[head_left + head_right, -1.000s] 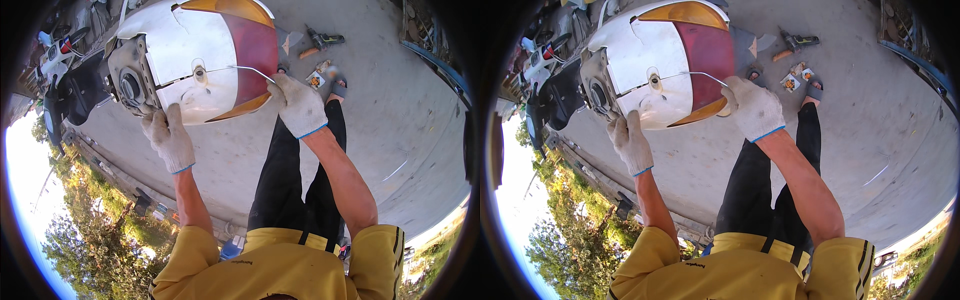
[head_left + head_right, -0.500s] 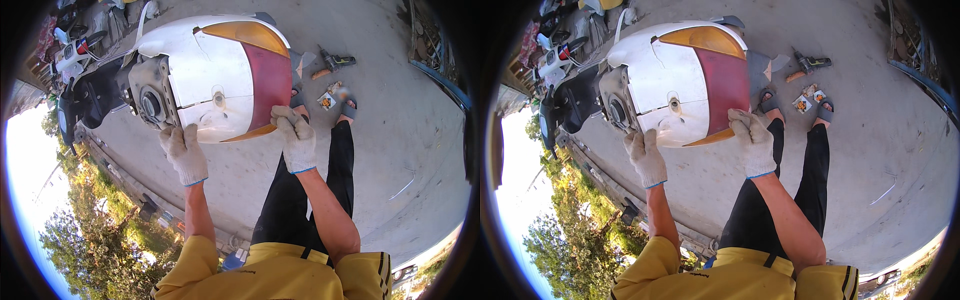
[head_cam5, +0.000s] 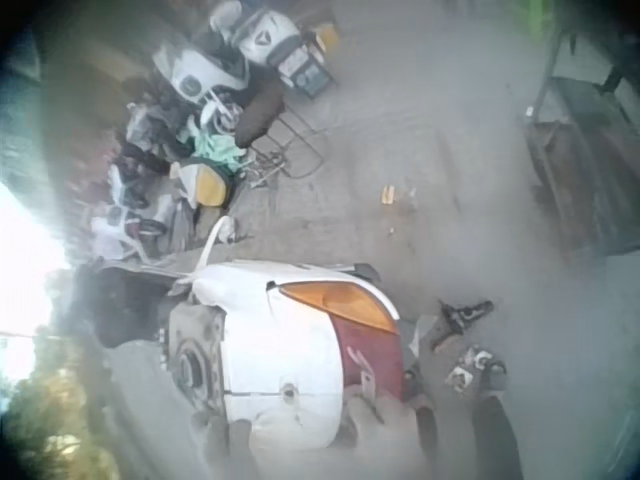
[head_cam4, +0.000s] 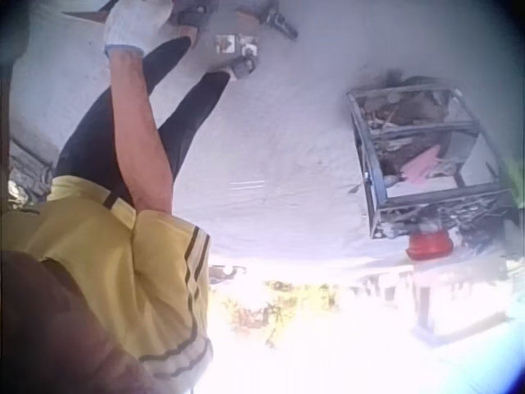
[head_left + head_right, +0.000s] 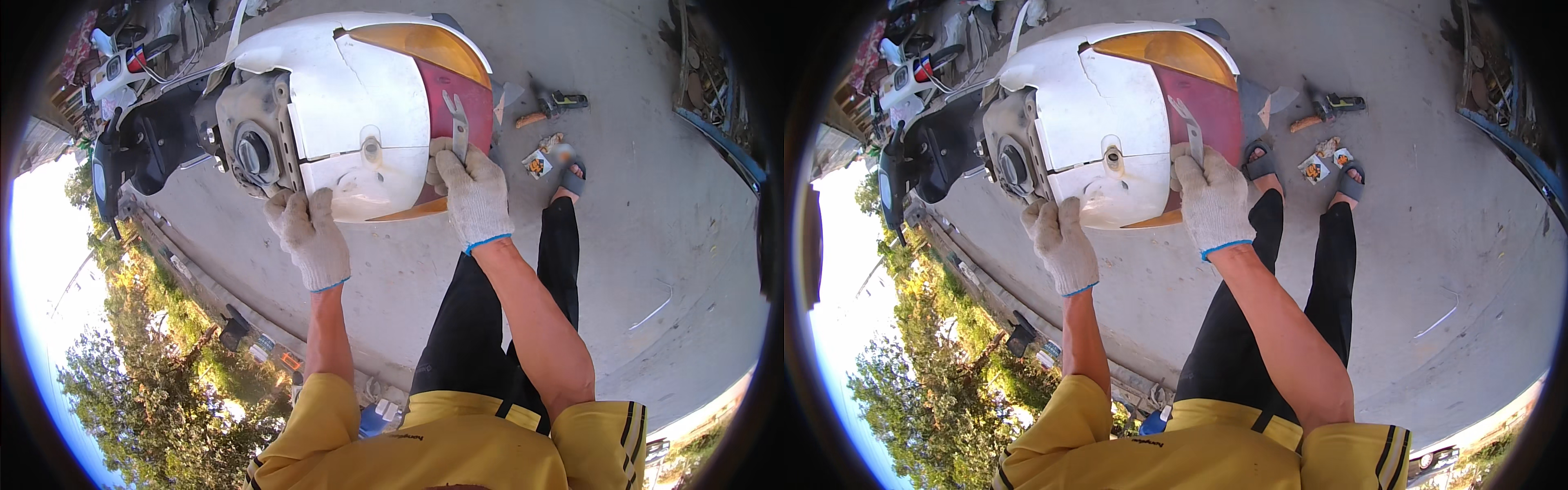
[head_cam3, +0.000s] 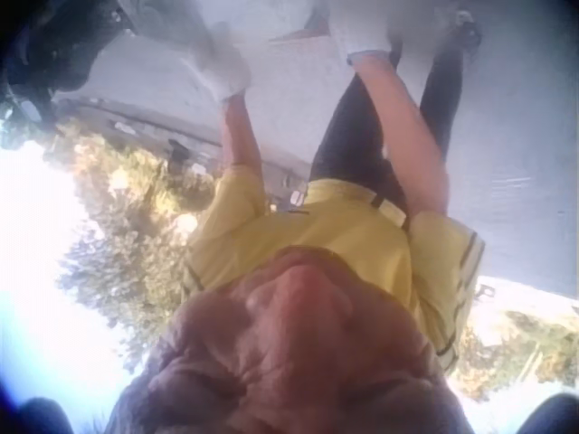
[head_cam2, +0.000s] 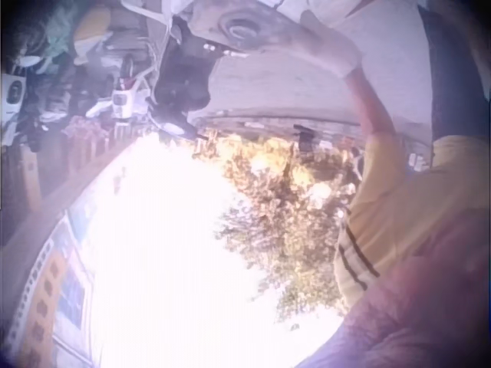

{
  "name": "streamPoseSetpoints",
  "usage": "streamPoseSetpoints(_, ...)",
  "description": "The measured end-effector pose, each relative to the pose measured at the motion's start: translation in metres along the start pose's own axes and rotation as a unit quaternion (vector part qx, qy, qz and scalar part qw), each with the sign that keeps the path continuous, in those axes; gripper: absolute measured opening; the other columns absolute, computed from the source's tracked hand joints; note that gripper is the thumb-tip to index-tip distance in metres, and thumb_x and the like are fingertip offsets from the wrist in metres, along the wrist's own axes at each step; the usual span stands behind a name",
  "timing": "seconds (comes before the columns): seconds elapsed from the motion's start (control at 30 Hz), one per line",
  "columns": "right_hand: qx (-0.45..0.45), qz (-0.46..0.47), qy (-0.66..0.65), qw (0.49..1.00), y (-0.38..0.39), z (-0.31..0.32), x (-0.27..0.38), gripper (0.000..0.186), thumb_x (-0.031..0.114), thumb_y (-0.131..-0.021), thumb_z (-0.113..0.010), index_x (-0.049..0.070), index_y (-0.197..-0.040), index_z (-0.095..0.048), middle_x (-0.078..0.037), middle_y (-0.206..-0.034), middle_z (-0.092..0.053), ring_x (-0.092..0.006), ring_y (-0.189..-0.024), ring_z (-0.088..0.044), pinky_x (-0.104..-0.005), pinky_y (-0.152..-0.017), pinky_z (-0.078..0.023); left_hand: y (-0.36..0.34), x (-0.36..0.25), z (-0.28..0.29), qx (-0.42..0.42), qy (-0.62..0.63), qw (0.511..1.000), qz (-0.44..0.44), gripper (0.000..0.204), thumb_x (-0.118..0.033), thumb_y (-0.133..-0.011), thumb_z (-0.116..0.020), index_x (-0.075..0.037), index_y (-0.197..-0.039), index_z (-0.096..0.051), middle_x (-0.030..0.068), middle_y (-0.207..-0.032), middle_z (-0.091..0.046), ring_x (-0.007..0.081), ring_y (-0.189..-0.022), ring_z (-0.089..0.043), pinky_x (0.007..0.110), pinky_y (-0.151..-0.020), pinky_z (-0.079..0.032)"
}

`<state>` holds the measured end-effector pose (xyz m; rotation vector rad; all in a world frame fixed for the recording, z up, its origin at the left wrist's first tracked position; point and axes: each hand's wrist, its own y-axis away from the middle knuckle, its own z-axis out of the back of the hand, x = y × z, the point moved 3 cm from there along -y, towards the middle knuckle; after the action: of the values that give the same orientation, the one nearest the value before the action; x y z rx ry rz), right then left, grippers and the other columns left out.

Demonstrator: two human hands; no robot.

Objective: The person removes the front fairing of a white scooter, then uses a cordless drill and a metal pry tool to detach the side body panels and floorboard cover. The removed parts are placed on the ground nearby.

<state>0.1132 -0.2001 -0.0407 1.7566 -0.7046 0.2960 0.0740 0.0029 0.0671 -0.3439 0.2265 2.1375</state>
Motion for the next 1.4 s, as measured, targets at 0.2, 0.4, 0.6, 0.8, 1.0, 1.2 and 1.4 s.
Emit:
streamPoseSetpoints(0.2,-0.046,0.002,-0.094,0.995,-0.014,0.07,-0.021,0.028,0.02,-0.105,-0.063,-0.001,-0.119,-0.074,-0.005,-0.091,-0.072,-0.0116,-0.075,-0.066,-0.0266,-0.072,-0.055,-0.004,0.007,0.004,0.048,0.001,0.999,0.018,0.028,-0.017,-0.099,-0.072,0.008,-0.094,-0.061,0.0148,-0.121,-0.052,0.0257,-0.107,-0.053,0.038,-0.097,-0.046)
streamPoseSetpoints(0.4,-0.089,-0.121,-0.064,0.987,-0.016,0.132,-0.103,0.028,0.028,-0.105,-0.066,0.003,-0.116,-0.074,-0.003,-0.084,-0.069,-0.0103,-0.062,-0.059,-0.0276,-0.056,-0.046,0.015,-0.006,0.004,0.047,0.029,0.997,0.045,0.029,-0.016,-0.104,-0.061,0.008,-0.12,-0.067,0.0148,-0.13,-0.051,0.0245,-0.115,-0.053,0.037,-0.104,-0.044)
streamPoseSetpoints(0.6,0.001,-0.212,-0.113,0.971,-0.001,0.134,-0.153,0.036,0.035,-0.105,-0.067,0.003,-0.12,-0.07,-0.005,-0.081,-0.068,-0.0111,-0.058,-0.057,-0.0299,-0.053,-0.045,0.012,0.007,0.013,0.072,-0.026,0.997,0.023,0.033,-0.011,-0.107,-0.052,0.007,-0.131,-0.066,0.0163,-0.146,-0.053,0.0292,-0.134,-0.053,0.04,-0.115,-0.041)
streamPoseSetpoints(0.8,0.019,-0.155,0.006,0.988,-0.003,0.158,-0.188,0.039,0.039,-0.104,-0.068,0.001,-0.11,-0.074,-0.004,-0.076,-0.063,-0.0114,-0.06,-0.054,-0.0322,-0.058,-0.045,0.041,0.007,0.024,0.027,0.229,0.973,0.024,0.047,-0.006,-0.11,-0.045,0.003,-0.156,-0.048,0.0162,-0.152,-0.053,0.0253,-0.137,-0.055,0.043,-0.115,-0.048)
streamPoseSetpoints(1.0,0.122,-0.268,-0.054,0.954,0.003,0.153,-0.185,0.049,0.048,-0.104,-0.064,0.002,-0.097,-0.078,-0.003,-0.072,-0.061,-0.0144,-0.068,-0.059,-0.0329,-0.069,-0.049,0.134,0.066,-0.002,0.077,0.345,0.915,0.193,0.053,-0.038,-0.11,-0.056,-0.001,-0.147,-0.054,0.0156,-0.148,-0.058,0.0262,-0.135,-0.058,0.048,-0.113,-0.051)
streamPoseSetpoints(1.2,0.127,-0.086,-0.183,0.971,-0.015,0.078,-0.224,0.048,0.043,-0.108,-0.061,0.002,-0.131,-0.073,-0.015,-0.105,-0.076,-0.0227,-0.099,-0.073,-0.0349,-0.089,-0.056,0.161,0.087,-0.146,0.107,0.576,0.631,0.508,0.072,-0.058,-0.108,-0.05,0.0,-0.15,-0.052,0.0166,-0.145,-0.062,0.0341,-0.132,-0.06,0.055,-0.114,-0.049)
streamPoseSetpoints(1.4,0.104,0.041,-0.299,0.948,-0.028,0.044,-0.201,0.047,0.028,-0.11,-0.056,0.0,-0.148,-0.059,-0.02,-0.142,-0.065,-0.0322,-0.13,-0.066,-0.0385,-0.109,-0.051,0.113,0.142,-0.169,0.209,0.704,0.527,0.429,0.058,-0.043,-0.112,-0.049,-0.005,-0.156,-0.045,0.0141,-0.154,-0.054,0.0284,-0.139,-0.055,0.044,-0.119,-0.045)
